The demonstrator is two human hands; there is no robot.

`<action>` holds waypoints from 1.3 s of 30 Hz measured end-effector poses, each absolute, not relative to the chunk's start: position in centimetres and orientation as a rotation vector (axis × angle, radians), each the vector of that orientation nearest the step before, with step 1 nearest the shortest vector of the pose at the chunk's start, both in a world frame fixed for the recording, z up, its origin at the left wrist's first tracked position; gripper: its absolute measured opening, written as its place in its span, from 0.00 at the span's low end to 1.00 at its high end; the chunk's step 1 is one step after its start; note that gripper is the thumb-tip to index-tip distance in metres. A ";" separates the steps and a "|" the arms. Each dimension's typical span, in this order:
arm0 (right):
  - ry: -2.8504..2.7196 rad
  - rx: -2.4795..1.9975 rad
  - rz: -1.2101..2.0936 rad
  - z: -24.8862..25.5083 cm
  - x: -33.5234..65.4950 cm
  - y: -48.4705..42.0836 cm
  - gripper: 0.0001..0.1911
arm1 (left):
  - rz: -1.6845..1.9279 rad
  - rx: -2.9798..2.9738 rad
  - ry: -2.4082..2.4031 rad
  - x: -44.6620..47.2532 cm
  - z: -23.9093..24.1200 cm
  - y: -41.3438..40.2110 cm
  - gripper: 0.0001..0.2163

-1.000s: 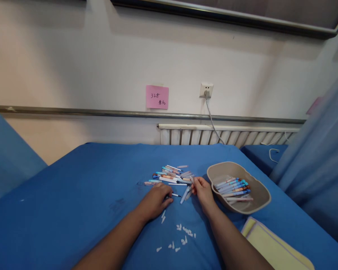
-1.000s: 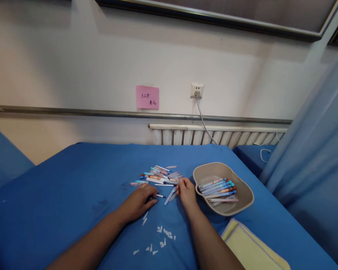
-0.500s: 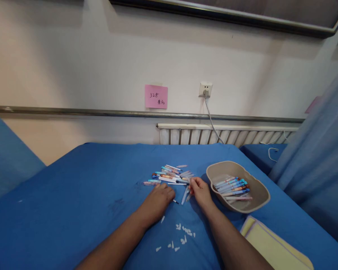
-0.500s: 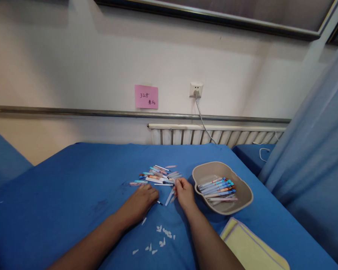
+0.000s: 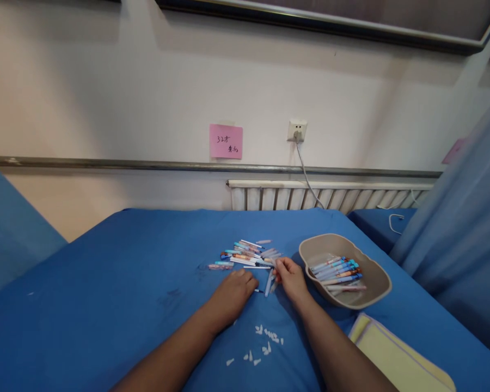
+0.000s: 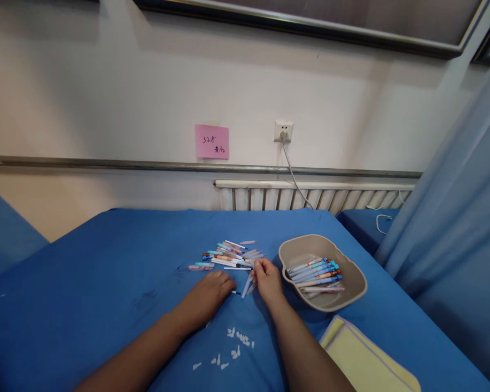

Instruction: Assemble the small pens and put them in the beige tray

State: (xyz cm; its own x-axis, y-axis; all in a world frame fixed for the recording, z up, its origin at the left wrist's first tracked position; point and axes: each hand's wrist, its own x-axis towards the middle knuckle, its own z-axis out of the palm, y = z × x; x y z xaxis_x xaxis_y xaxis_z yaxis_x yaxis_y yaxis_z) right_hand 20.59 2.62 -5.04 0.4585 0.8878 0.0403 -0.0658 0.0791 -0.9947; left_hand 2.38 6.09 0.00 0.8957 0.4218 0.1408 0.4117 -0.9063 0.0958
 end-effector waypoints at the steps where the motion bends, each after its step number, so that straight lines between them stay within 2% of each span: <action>1: -0.814 -1.272 0.872 -4.8 20.6 2.5 0.20 | 0.232 3.006 0.659 2.4 0.0 6.1 0.09; 7: -0.491 -0.853 1.243 -3.7 20.9 2.0 0.16 | 0.249 3.018 0.707 2.5 -0.3 6.2 0.10; 14: -0.446 -0.737 1.357 -3.7 20.9 1.8 0.15 | 0.268 2.957 0.777 2.5 -0.2 6.4 0.09; 23: -0.483 -0.775 1.343 -4.2 21.0 1.9 0.17 | 0.359 2.913 0.732 2.5 -0.3 6.3 0.09; 29: -0.357 -0.838 1.123 -4.5 20.9 2.2 0.15 | 0.295 2.928 0.803 2.6 -0.8 6.6 0.10; 34: -0.277 -0.982 0.942 -5.1 20.6 2.6 0.18 | 0.231 2.933 0.833 2.5 -0.9 6.7 0.10; 39: -0.260 -1.109 0.889 -5.4 20.7 3.1 0.15 | 0.308 2.929 0.860 2.6 -1.3 6.8 0.10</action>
